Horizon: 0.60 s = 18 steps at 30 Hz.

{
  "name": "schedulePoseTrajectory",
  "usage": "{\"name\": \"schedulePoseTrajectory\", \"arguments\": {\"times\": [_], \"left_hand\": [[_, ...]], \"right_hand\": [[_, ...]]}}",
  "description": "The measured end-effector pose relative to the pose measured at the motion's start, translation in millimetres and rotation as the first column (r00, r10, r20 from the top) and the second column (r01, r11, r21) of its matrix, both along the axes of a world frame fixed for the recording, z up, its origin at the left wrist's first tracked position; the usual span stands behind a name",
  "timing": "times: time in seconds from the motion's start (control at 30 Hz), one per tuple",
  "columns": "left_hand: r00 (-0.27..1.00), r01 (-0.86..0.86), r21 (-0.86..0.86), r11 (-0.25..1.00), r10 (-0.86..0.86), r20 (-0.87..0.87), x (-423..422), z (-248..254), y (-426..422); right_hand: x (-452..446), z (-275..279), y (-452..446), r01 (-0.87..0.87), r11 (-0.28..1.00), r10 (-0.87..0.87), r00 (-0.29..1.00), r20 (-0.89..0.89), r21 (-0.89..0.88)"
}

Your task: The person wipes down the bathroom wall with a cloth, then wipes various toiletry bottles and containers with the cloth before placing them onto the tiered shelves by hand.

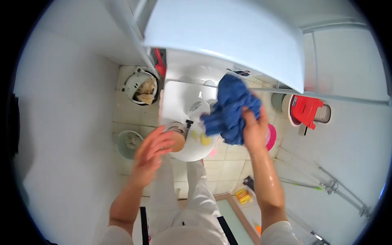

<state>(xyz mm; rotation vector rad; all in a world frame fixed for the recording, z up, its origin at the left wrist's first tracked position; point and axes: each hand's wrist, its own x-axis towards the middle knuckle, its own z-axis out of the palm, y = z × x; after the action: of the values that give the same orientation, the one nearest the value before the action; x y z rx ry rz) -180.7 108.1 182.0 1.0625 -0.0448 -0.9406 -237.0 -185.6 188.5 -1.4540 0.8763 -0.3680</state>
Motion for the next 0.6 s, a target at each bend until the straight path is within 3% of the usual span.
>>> {"name": "schedulePoseTrajectory", "arguments": {"times": [0.07,0.13,0.17,0.23,0.27,0.37,0.43,0.6], "left_hand": [[0.998,-0.059,0.057,0.997,0.060,-0.014,-30.8,-36.4,23.4],[0.986,-0.166,0.117,0.979,0.164,0.025,-60.6,-58.3,39.5],[0.974,-0.223,0.151,0.963,0.224,0.010,-80.4,-66.2,43.8],[0.946,-0.317,0.211,0.925,0.324,0.004,-114.0,-77.5,48.7],[0.931,-0.355,0.236,0.905,0.365,0.003,-129.7,-79.2,47.7],[0.884,-0.439,0.271,0.857,0.466,-0.043,-162.7,-83.6,46.9],[0.834,-0.505,0.279,0.817,0.545,-0.087,-180.2,-85.1,47.1],[0.826,-0.513,0.307,0.802,0.558,-0.078,-185.3,-74.0,46.6]], "right_hand": [[16.2,-24.6,-39.3,-0.061,0.927,0.114,0.986,0.122,-0.371],[38.3,-56.9,-57.8,0.019,0.708,0.185,0.959,0.212,-0.706],[53.4,-64.8,-61.5,0.005,0.639,0.259,0.940,0.221,-0.770],[90.6,-87.7,-89.0,-0.171,0.211,0.318,0.943,-0.098,-0.962],[110.0,-95.5,-95.1,-0.282,-0.025,0.270,0.922,-0.278,-0.959],[155.1,-133.8,-94.2,-0.203,-0.128,0.240,0.944,-0.228,-0.971],[178.7,-136.4,-58.2,-0.228,-0.143,0.344,0.901,-0.265,-0.963],[247.2,-128.1,58.8,-0.301,-0.166,0.544,0.766,-0.342,-0.939]]}}
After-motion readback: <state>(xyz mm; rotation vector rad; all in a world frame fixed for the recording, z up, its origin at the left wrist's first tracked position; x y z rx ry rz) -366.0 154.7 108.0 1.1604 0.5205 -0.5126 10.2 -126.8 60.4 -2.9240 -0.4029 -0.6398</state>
